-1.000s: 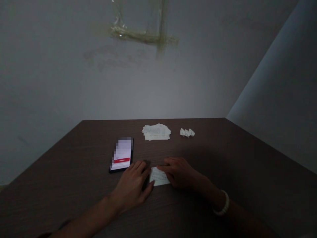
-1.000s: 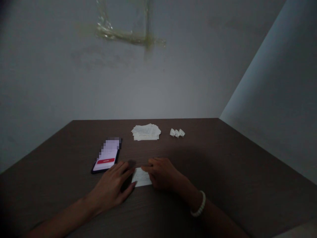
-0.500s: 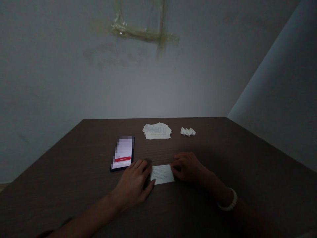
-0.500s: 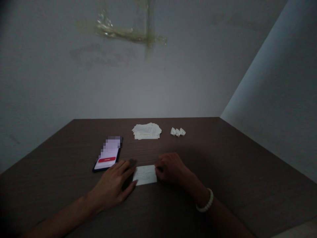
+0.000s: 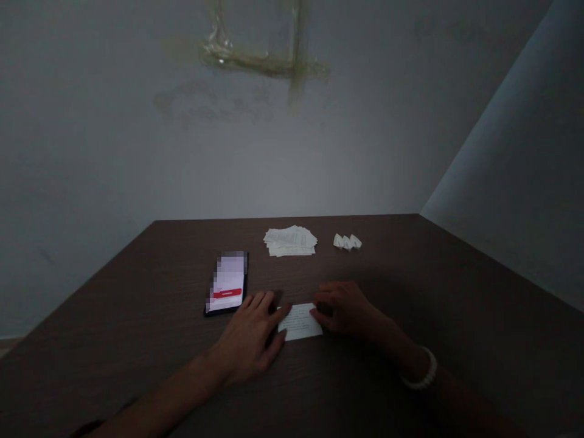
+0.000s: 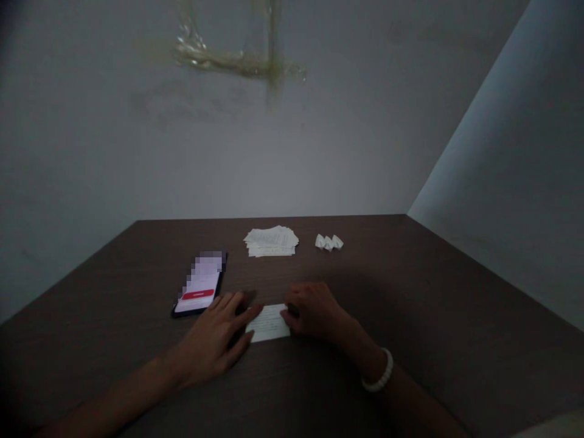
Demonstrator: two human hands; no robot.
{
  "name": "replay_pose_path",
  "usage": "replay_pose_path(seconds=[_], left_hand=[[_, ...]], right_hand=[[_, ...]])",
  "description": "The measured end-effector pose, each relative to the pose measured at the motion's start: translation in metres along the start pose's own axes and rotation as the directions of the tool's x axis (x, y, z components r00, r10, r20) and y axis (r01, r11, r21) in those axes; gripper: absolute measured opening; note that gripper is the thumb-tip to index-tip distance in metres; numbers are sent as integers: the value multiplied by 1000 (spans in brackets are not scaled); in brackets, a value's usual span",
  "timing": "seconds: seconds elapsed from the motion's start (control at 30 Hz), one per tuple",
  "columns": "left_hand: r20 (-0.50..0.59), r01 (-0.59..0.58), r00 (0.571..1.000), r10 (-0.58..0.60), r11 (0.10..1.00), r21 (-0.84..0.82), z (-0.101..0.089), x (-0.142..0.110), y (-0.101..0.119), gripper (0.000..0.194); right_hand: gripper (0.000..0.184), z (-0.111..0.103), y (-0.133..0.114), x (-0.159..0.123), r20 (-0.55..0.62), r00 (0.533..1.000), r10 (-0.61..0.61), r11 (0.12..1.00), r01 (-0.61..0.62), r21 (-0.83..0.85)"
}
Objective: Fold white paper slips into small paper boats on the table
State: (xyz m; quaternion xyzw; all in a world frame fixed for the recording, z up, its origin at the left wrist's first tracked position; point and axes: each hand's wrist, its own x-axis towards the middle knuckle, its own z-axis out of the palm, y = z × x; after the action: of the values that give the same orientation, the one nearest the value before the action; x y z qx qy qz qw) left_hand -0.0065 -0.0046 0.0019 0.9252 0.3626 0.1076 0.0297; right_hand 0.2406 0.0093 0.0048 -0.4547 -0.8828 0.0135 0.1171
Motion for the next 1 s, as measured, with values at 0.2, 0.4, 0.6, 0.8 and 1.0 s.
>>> replay_pose_path(seconds=[0.2,0.4,0.6,0.8,1.0], left_hand=[[-7,19,1000,-19,999,-51,-2,1,1,41],[-28,25,999,-28,994,-104,2,-2,-2,42],[-30,33,999,-37,990,-136,3,-1,-3,42],[-16,49,999,-52,987,-155,2,-3,-2,41],[-27,51,998,-57,983,-176,4,-3,-3,42]], right_hand=[[30,-1,-3,1,12,999,43,988,-45,147],[33,0,-2,3,42,997,59,978,-66,200],[35,-2,-2,2,45,997,67,969,-75,237],[36,-1,-1,4,49,996,79,966,-88,245],[39,1,-1,4,28,997,70,970,-74,230]])
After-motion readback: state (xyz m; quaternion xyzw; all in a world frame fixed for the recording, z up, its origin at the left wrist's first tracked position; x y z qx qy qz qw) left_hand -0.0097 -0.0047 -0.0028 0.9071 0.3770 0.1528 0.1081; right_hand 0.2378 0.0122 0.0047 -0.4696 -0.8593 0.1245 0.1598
